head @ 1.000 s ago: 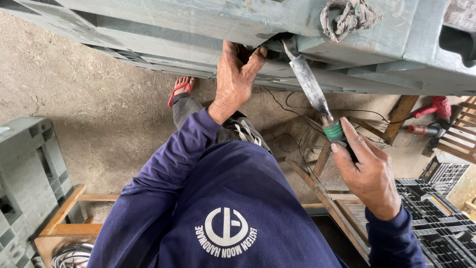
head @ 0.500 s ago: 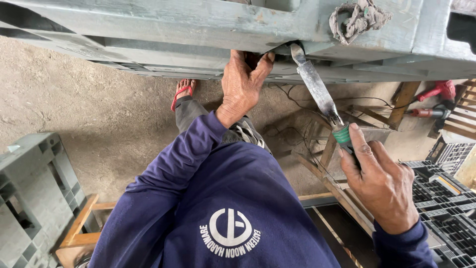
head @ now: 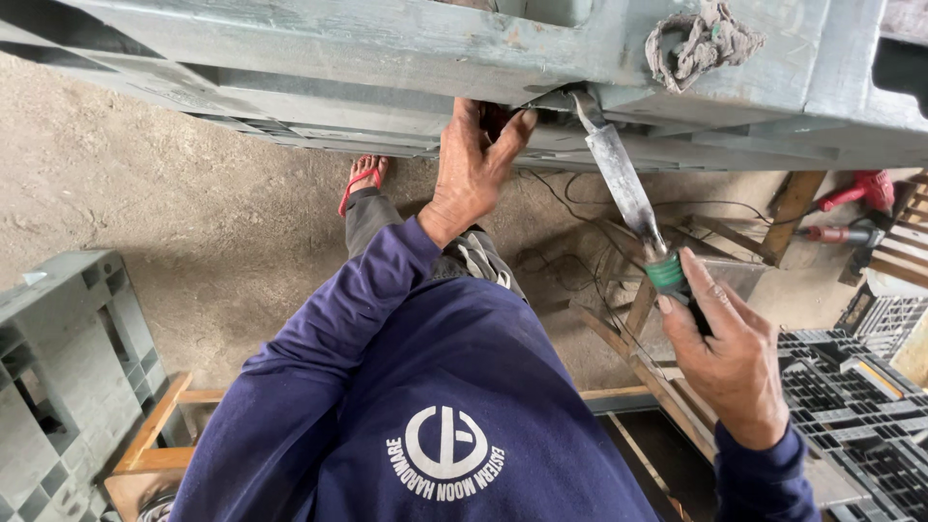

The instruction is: The person uses a chisel to scrape and clean the edges of a hole in a large grey metal frame. They then switch to a red power drill to work on the same area, continuing to clean or modify the metal surface.

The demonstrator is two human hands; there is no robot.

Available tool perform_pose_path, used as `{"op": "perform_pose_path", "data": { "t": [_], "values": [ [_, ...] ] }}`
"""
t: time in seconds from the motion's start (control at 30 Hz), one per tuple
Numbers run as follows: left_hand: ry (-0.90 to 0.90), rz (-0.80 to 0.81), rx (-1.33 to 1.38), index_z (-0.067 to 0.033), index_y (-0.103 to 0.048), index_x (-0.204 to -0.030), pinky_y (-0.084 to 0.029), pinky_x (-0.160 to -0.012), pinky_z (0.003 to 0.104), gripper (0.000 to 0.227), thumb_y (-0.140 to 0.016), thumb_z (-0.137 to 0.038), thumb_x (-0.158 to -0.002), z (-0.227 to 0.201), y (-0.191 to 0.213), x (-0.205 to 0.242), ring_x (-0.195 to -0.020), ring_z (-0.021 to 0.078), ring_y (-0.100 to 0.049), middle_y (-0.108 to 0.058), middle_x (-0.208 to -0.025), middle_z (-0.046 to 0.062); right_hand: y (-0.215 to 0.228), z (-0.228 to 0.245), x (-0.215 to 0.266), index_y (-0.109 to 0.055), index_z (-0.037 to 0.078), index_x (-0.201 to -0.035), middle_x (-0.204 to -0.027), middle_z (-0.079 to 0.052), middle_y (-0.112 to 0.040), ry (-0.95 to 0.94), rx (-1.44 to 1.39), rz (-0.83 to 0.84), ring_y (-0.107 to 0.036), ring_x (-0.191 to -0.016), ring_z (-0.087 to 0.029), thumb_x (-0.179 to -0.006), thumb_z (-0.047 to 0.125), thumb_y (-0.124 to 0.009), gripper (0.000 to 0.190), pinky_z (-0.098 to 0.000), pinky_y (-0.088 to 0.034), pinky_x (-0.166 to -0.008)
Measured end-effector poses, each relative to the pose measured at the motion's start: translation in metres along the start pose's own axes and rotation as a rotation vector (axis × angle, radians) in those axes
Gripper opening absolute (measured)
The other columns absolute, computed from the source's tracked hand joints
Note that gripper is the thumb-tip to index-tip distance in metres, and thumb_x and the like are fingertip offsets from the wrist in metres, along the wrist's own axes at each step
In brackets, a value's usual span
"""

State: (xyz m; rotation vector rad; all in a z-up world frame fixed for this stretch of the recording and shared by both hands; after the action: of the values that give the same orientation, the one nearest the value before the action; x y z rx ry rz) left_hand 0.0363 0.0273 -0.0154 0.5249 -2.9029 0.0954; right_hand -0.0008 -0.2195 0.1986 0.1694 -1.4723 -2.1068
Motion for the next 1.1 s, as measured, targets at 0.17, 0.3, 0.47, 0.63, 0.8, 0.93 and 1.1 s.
{"op": "perform_pose_path", "data": {
  "t": [0.17, 0.3, 0.47, 0.63, 0.8, 0.93, 1.1],
  "values": [
    [-0.122, 0.04, 0.084, -0.0064, -0.05, -0.108, -0.053, -0.066, 0.028, 0.031, -0.068, -0.031, -0.105, 0.012, 0.006, 0.008, -0.075, 0.0089, -0.06, -0.063, -0.083, 0.001, -0.014, -0.008, 0.01, -0.057, -0.003, -0.145, -0.122, -0.024, -0.071, 0.023, -0.11, -0.03, -0.075, -0.102, -0.028, -0.098, 0.012, -0.07, 0.05, -0.0342, -0.062, -0.079],
    [-0.141, 0.063, 0.06, -0.0063, -0.052, -0.106, -0.052, -0.071, 0.029, 0.024, -0.069, -0.024, -0.107, 0.017, 0.008, 0.007, -0.078, 0.01, -0.057, -0.061, -0.083, 0.001, -0.025, -0.006, 0.006, -0.059, -0.003, -0.142, -0.105, -0.019, -0.074, -0.044, -0.11, 0.002, -0.075, -0.085, -0.023, -0.094, 0.011, -0.071, 0.051, -0.0338, -0.06, -0.068],
    [-0.185, 0.076, 0.113, -0.0058, -0.054, -0.113, -0.054, -0.078, 0.03, 0.022, -0.067, -0.022, -0.107, 0.016, 0.009, 0.007, -0.084, 0.0102, -0.059, -0.063, -0.092, 0.001, -0.023, 0.007, 0.001, -0.059, -0.001, -0.143, -0.108, -0.019, -0.073, 0.038, -0.044, -0.043, -0.074, -0.088, -0.024, -0.096, 0.011, -0.072, 0.05, -0.0348, -0.06, -0.071],
    [-0.203, 0.078, 0.096, -0.0058, -0.054, -0.113, -0.055, -0.081, 0.032, 0.02, -0.067, -0.02, -0.109, 0.023, 0.01, 0.009, -0.088, 0.0106, -0.06, -0.063, -0.093, 0.001, -0.028, 0.009, -0.003, -0.059, 0.0, -0.143, -0.085, -0.013, -0.07, -0.009, 0.111, 0.037, -0.064, -0.055, -0.018, -0.092, 0.014, -0.075, 0.056, -0.0323, -0.053, -0.047],
    [-0.166, 0.028, 0.058, -0.0061, -0.055, -0.111, -0.052, -0.067, 0.03, 0.015, -0.065, -0.017, -0.109, 0.026, 0.016, 0.01, -0.075, 0.0098, -0.056, -0.061, -0.087, 0.002, -0.032, 0.015, -0.001, -0.054, 0.002, -0.149, -0.086, -0.012, -0.067, 0.049, 0.229, 0.007, -0.062, -0.057, -0.019, -0.095, 0.02, -0.073, 0.06, -0.0333, -0.052, -0.048],
    [-0.27, -0.14, -0.159, -0.0058, -0.059, -0.111, -0.049, -0.056, 0.029, 0.007, -0.061, -0.011, -0.107, -0.008, 0.033, 0.019, -0.063, 0.0095, -0.057, -0.064, -0.083, 0.003, -0.034, 0.014, -0.002, -0.053, 0.002, -0.149, -0.089, -0.011, -0.067, 0.076, 0.212, -0.021, -0.063, -0.06, -0.021, -0.096, 0.02, -0.072, 0.059, -0.0344, -0.052, -0.05],
    [-0.434, -0.116, -0.327, -0.0067, -0.066, -0.119, -0.053, -0.065, 0.032, 0.014, -0.064, -0.007, -0.105, -0.072, 0.054, 0.038, -0.073, 0.0152, -0.063, -0.066, -0.09, 0.006, -0.04, 0.007, -0.004, -0.053, 0.004, -0.149, -0.082, -0.01, -0.064, 0.089, 0.236, -0.034, -0.062, -0.056, -0.024, -0.095, 0.021, -0.074, 0.061, -0.0378, -0.05, -0.047]
  ]
}}
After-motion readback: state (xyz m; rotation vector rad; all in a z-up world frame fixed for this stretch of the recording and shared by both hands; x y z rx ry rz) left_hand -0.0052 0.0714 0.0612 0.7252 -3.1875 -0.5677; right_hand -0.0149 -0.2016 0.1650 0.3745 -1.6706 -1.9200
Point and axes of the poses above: each hand's wrist, its own x-axis away from the middle knuckle, its own y-axis out of the back of the hand, z = x × y, the point moved 4 cm from there along -x, towards the middle knuckle
